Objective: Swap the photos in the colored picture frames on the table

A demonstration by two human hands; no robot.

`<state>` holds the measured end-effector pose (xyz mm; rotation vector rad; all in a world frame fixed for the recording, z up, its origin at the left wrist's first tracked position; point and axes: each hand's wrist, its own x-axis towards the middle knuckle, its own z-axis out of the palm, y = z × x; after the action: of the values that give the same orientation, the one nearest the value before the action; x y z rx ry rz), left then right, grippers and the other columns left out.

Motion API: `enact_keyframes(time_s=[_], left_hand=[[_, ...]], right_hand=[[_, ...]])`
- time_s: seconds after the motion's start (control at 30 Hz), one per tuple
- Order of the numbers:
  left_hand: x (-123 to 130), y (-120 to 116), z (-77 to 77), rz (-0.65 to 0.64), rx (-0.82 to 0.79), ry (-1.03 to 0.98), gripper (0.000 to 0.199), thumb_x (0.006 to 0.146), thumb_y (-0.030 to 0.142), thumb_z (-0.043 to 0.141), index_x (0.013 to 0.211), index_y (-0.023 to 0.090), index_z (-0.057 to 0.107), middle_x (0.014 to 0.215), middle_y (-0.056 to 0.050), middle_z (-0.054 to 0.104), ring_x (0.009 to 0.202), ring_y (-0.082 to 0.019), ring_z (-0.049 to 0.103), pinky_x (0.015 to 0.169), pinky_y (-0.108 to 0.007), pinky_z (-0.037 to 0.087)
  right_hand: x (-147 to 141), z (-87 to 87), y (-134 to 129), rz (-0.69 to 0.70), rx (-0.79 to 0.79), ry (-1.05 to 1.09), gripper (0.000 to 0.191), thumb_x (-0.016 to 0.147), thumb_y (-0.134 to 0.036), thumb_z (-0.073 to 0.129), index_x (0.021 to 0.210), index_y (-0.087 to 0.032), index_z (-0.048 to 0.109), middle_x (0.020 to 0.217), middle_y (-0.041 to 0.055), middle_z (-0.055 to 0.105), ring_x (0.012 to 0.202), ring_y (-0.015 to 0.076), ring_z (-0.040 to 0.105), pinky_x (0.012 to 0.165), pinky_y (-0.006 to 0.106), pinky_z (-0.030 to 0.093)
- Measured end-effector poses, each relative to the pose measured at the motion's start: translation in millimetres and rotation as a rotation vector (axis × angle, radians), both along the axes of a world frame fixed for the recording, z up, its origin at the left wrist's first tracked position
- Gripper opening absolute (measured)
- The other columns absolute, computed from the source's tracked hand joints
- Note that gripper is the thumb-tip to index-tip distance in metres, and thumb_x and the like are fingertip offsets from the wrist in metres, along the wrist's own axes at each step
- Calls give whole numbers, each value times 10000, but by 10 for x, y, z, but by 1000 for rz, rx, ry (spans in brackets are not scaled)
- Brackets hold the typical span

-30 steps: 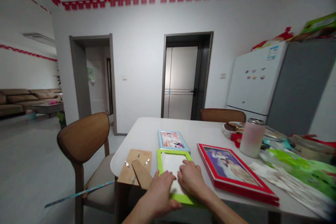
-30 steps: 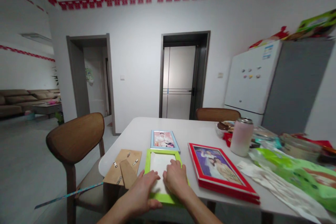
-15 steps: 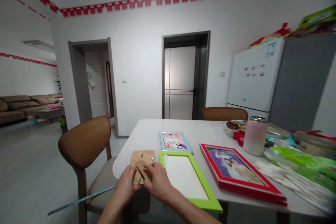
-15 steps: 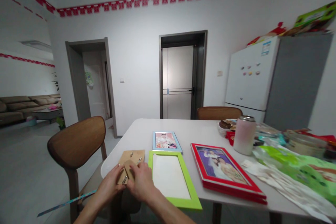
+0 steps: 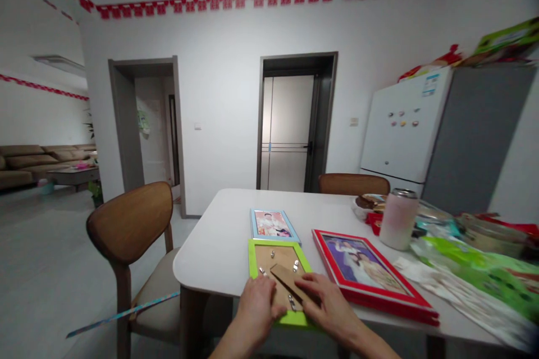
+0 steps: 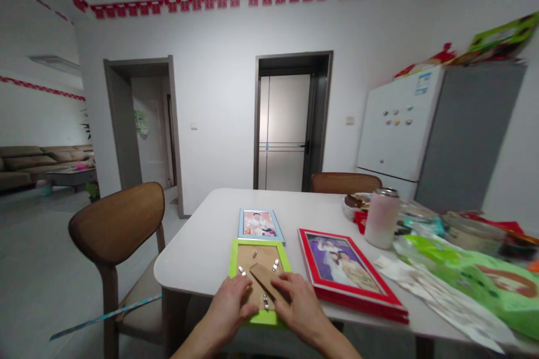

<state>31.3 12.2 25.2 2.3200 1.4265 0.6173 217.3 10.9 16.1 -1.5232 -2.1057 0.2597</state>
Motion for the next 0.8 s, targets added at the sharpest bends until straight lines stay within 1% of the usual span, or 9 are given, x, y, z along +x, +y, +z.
enact_keyframes(time_s=[0.07,0.13,0.17,0.27,0.4,0.47,0.53,0.63,0.8], left_hand=[[-14,-9,-14,11,12,69,206,730,302,494,907,202,526,1088,-45,543,1066,-215,436,954,-411,227],[-49,-23,-42,13,14,98,230,759,334,461,940,203,516,1181,-63,487,1149,-220,359,979,-452,152],[-69,-29,-63,4,7,99,265,756,360,469,966,202,506,1229,-73,444,1178,-221,322,983,-451,144],[-125,-41,-141,-54,25,80,387,678,429,565,982,201,494,1294,-82,362,1201,-229,282,985,-416,167],[-169,-46,-176,-103,79,44,366,625,393,632,915,206,511,1203,-49,458,1126,-218,375,969,-379,200],[-176,-55,-144,-103,81,28,389,619,390,640,936,209,505,1130,-32,504,1058,-205,428,931,-342,255],[-176,-71,-100,-94,67,26,435,617,400,641,977,207,491,1063,-24,532,994,-198,461,888,-311,294],[-169,-99,-50,-73,35,33,487,632,402,625,1039,190,463,1035,-33,540,967,-202,469,866,-296,304],[-171,-123,-34,-66,6,23,517,637,383,621,1079,185,440,1054,-36,534,967,-206,465,858,-287,310]], right_hand=[[-11,-38,7,-17,21,-59,376,661,-284,466,1001,-213,610,1050,89,555,984,224,473,849,345,338],[-30,-56,2,-12,37,-102,356,681,-299,453,996,-238,609,1042,77,561,973,220,473,831,345,337],[-37,-61,3,-4,40,-114,347,696,-305,440,997,-251,605,1036,70,564,960,213,476,820,338,340],[-42,-58,64,10,51,-133,332,732,-290,401,999,-257,595,1031,55,561,940,192,476,798,304,340],[-59,-12,293,-106,67,-208,352,767,-240,342,1030,-210,573,1015,86,544,918,188,466,772,283,331],[-82,22,405,-143,51,-269,326,762,-233,350,966,-189,600,956,100,542,876,194,464,747,285,331],[-103,41,469,-132,41,-303,292,755,-222,355,826,-159,631,876,106,538,832,195,460,734,286,328],[-105,23,467,-106,67,-280,317,764,-198,325,678,-125,621,812,113,528,795,188,455,743,284,325],[-55,-35,404,-91,98,-239,314,753,-169,325,646,-125,617,811,107,537,794,182,460,768,279,323]])
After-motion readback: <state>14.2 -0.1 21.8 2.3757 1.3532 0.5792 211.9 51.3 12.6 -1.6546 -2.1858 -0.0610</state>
